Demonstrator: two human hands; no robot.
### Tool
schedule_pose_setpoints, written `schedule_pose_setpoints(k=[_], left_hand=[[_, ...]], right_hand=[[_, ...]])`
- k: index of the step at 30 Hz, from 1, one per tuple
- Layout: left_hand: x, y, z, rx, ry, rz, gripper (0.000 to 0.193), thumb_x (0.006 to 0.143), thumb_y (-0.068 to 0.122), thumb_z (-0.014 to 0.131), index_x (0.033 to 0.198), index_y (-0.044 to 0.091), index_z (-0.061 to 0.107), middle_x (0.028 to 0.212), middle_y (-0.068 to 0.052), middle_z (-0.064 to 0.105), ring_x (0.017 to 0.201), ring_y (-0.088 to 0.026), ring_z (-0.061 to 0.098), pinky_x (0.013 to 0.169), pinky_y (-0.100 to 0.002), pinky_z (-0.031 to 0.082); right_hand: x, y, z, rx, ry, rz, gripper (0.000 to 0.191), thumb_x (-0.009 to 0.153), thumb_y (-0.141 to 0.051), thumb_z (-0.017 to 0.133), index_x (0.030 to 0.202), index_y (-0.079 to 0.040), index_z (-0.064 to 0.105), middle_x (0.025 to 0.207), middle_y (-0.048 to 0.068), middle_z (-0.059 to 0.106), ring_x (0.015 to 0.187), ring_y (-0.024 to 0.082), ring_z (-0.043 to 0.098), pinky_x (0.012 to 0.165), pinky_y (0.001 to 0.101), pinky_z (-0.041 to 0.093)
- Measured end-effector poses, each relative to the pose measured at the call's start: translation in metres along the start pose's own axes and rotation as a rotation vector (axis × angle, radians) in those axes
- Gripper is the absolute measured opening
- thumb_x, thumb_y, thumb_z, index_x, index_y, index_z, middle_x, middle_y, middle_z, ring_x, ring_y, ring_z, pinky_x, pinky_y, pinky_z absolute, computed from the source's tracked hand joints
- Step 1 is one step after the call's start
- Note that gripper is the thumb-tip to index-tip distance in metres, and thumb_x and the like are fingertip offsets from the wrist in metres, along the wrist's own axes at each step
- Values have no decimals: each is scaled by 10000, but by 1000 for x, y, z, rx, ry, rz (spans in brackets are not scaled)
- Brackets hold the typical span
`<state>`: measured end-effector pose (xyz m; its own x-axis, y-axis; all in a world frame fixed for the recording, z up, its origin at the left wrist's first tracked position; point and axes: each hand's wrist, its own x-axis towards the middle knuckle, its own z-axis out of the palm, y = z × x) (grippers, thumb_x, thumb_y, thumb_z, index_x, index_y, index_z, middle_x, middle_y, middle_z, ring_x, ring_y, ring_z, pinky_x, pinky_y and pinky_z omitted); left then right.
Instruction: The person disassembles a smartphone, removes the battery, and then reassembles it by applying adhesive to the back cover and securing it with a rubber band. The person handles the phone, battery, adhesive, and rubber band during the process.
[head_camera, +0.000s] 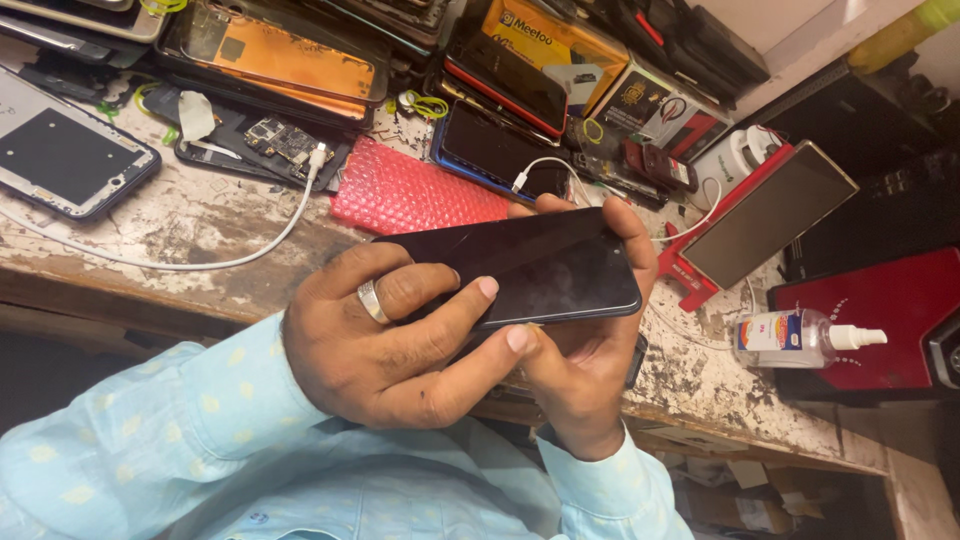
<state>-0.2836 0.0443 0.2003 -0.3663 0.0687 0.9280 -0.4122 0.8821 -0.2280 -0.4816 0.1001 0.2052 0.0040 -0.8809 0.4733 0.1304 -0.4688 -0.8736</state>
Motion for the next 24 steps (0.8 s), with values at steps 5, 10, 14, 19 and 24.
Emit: schedule_pose_setpoints(k=[5,10,14,19,24], left_hand=[[-1,-1,0,-7,-2,12,301,985,262,746,1235,190,594,1107,-36,700,887,-177,662,759,-318,511],[-2,-1,0,-41,6,-13,320,970,254,751,1229,154,591,1110,-53,703,886,-186,668,759,-335,525],[-1,-1,-5,-117,-48,-109,377,925,167,742,1263,75,605,1122,-75,716,884,-204,685,743,-346,533],[1,-2,-7,-118,-52,-149,368,876,110,732,1220,63,612,1103,-85,719,871,-222,694,671,-334,538],[-3,0,-9,-145,-86,-182,385,868,127,748,1240,80,659,1097,-76,702,901,-228,693,693,-344,563]], right_hand=[[0,-1,0,-19,3,20,1018,898,-155,874,1648,-122,187,1580,189,437,1439,301,519,1233,465,461],[0,-3,1,36,-44,25,1083,887,-219,920,1652,-132,159,1596,179,405,1454,287,481,1257,462,440],[2,-2,1,43,-53,21,1088,910,-260,912,1661,-113,139,1574,191,419,1432,296,485,1269,459,433],[6,-2,2,81,-34,67,1052,945,-241,868,1677,-80,130,1544,212,438,1413,311,509,1239,449,428],[7,-1,3,125,-9,115,1062,929,-211,848,1698,-86,126,1570,220,444,1410,303,531,1220,461,457]])
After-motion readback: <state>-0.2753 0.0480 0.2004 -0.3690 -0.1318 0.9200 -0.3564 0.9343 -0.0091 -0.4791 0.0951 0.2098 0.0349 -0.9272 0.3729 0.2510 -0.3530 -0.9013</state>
